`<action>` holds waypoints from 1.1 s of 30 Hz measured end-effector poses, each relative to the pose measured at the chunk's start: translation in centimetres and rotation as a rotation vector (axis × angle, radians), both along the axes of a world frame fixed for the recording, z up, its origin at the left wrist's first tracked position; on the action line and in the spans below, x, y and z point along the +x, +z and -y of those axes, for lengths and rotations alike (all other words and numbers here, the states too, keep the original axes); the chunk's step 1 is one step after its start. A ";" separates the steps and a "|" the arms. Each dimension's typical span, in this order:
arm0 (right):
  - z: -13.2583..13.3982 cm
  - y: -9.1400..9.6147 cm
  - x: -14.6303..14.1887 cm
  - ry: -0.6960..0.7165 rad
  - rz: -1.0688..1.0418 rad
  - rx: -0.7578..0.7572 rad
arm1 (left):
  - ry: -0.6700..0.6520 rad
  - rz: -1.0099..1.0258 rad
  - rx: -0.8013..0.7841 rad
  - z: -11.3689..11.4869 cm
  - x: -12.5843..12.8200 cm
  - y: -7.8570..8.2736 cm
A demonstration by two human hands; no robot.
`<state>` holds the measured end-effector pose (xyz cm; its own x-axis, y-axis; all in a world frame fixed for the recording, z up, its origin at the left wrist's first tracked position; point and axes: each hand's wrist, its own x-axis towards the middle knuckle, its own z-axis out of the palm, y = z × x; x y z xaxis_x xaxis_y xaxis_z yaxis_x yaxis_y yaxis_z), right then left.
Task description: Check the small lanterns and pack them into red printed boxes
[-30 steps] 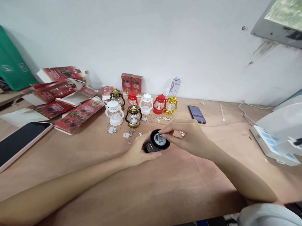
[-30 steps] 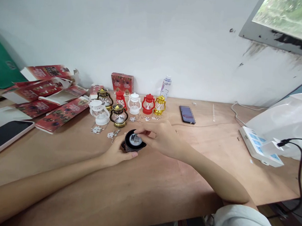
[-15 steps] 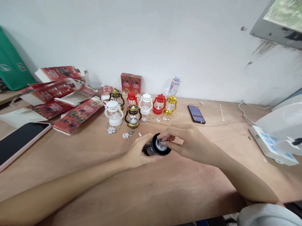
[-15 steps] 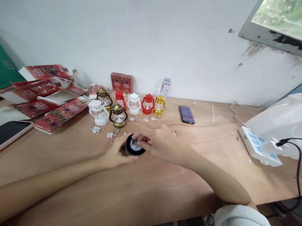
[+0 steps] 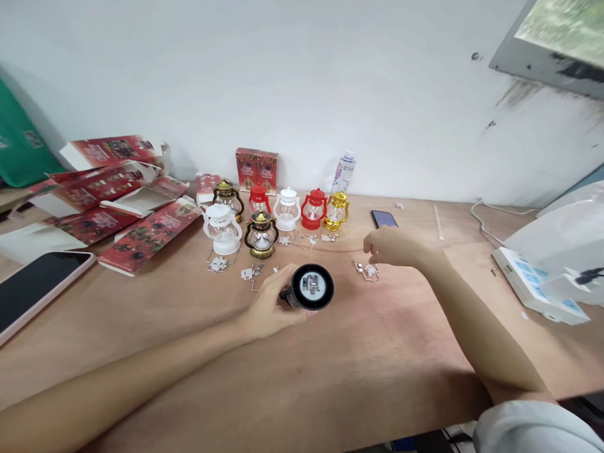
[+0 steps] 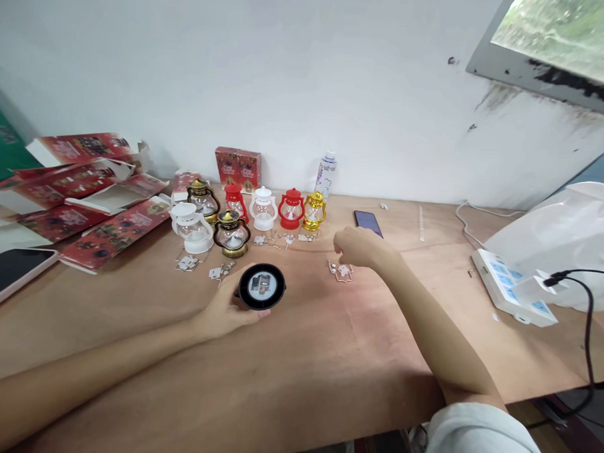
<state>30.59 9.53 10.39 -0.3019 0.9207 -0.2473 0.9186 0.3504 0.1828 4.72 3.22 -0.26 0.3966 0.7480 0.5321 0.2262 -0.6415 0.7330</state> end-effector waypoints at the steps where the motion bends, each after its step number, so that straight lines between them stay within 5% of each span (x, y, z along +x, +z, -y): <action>1: -0.6 -0.7 -0.1 -0.004 0.030 -0.021 | -0.001 0.001 -0.003 0.0 0.0 0.0; 6: -1.4 -2.7 -1.5 0.018 0.087 -0.074 | -0.006 -0.005 0.026 -0.1 -0.1 -0.1; 25: -2.9 -3.4 -0.4 0.069 0.016 -0.233 | -0.007 -0.014 0.004 -0.1 0.0 0.0; 30: -1.1 -0.6 -0.6 0.143 -0.197 -0.190 | 0.017 -0.008 0.034 -0.1 0.1 0.1; 33: 1.7 1.7 -1.7 0.232 -0.586 -0.068 | 0.055 -0.011 0.039 0.0 0.2 0.2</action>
<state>28.93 7.87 12.05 -0.5945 0.8033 -0.0357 0.7583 0.5453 -0.3573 4.87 3.23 -0.06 0.3614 0.7473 0.5576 0.2695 -0.6562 0.7048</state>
